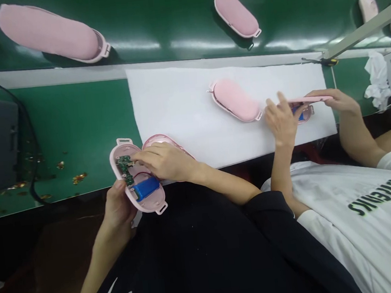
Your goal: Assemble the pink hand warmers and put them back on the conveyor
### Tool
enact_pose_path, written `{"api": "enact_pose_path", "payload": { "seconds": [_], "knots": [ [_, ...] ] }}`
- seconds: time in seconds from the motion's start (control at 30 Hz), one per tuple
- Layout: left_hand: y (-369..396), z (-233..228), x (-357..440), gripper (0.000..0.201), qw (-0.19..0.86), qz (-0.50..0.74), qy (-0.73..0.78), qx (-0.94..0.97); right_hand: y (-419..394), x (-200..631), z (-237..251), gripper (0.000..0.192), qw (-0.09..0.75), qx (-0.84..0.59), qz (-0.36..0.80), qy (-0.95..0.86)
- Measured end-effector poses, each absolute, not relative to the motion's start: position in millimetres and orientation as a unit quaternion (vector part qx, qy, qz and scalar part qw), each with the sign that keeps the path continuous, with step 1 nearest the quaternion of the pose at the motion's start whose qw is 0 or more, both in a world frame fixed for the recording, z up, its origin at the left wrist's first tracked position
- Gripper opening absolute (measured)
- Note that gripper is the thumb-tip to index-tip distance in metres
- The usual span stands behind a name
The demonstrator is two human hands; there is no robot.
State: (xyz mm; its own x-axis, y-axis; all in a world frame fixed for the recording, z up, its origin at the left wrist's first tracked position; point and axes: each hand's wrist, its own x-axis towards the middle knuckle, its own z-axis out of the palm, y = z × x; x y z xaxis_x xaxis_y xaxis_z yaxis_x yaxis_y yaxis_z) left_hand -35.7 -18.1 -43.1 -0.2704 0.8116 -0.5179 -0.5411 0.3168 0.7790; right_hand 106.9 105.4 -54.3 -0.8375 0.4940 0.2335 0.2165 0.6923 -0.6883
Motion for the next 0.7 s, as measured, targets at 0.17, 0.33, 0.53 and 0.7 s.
{"api": "enact_pose_path", "payload": {
  "seconds": [0.17, 0.33, 0.53, 0.7],
  "knots": [
    [-17.1, -40.3, -34.9, 0.071, 0.588, 0.569, 0.560, 0.129, 102.3, 104.2, -55.3, 0.032, 0.240, -0.214, 0.411, -0.853],
    [-18.7, -42.7, -37.9, 0.074, 0.592, 0.566, 0.555, 0.143, 106.8, 105.7, -52.7, 0.023, 0.284, -0.202, 0.458, -0.818],
    [-20.9, -46.5, -43.2, 0.084, 0.623, 0.536, 0.547, 0.155, 110.4, 105.5, -48.6, 0.018, 0.285, -0.222, 0.486, -0.796],
    [-23.9, -48.6, -49.4, 0.087, 0.631, 0.506, 0.561, 0.176, 116.3, 107.8, -45.4, 0.013, 0.259, -0.220, 0.492, -0.802]
  ]
}}
